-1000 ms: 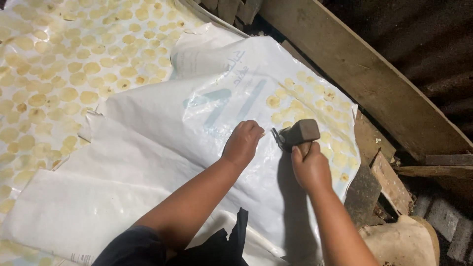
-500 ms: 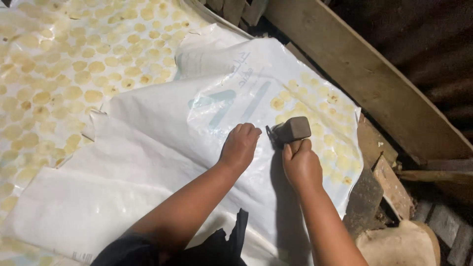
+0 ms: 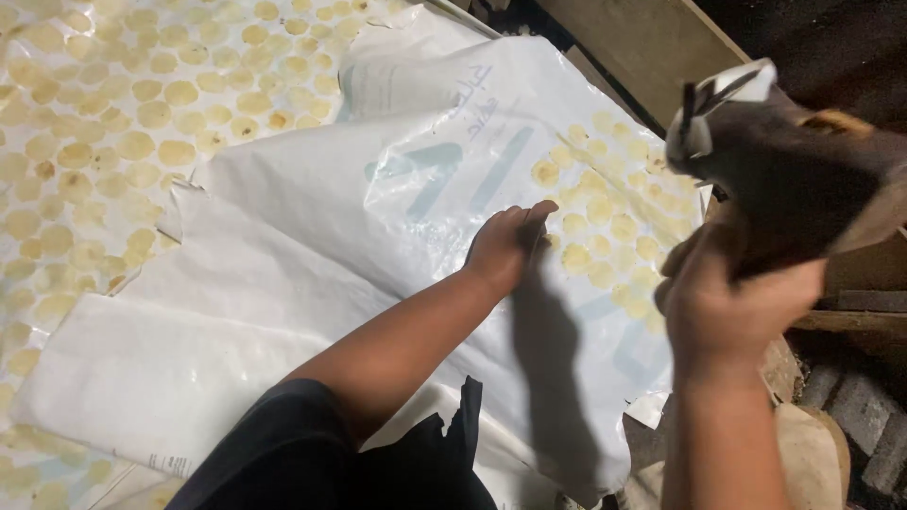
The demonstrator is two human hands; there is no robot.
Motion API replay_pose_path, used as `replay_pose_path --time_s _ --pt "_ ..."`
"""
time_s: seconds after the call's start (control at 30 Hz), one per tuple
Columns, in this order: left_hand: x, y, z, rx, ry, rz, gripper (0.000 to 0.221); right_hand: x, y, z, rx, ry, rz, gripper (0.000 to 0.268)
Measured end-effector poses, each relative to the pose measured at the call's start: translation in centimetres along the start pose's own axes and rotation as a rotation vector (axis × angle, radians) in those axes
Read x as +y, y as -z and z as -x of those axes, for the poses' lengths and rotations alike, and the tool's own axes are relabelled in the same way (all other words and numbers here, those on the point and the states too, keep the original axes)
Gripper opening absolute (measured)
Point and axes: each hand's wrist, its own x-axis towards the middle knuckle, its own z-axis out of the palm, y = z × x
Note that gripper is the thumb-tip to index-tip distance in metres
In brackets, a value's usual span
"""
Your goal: Cracking nuts with a stone and flattening small food items with a mallet.
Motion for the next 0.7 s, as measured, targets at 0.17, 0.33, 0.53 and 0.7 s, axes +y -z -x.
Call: replay_pose_path --time_s 0.17,0.33,0.53,0.7 --pt "0.1 2.3 2.7 0.075 -0.082 -0.502 0.016 7.2 -6.0 7.5 -0.267 -0.486 0.552 0.029" --pt "0.3 4.8 4.1 -0.091 -0.057 -0.361 0.043 9.6 -6.0 6.9 -0.574 -0.679 0.708 0.048" --pt "-3.4 3.6 4.0 0.023 -0.268 -0.521 0.015 5.8 -5.1 3.9 -0.441 -0.74 0.625 0.047" --pt "-3.0 3.8 1.2 -0.008 -0.211 -0.465 0.021 10.5 -7.5 6.5 -0.544 -0.701 0.69 0.045"
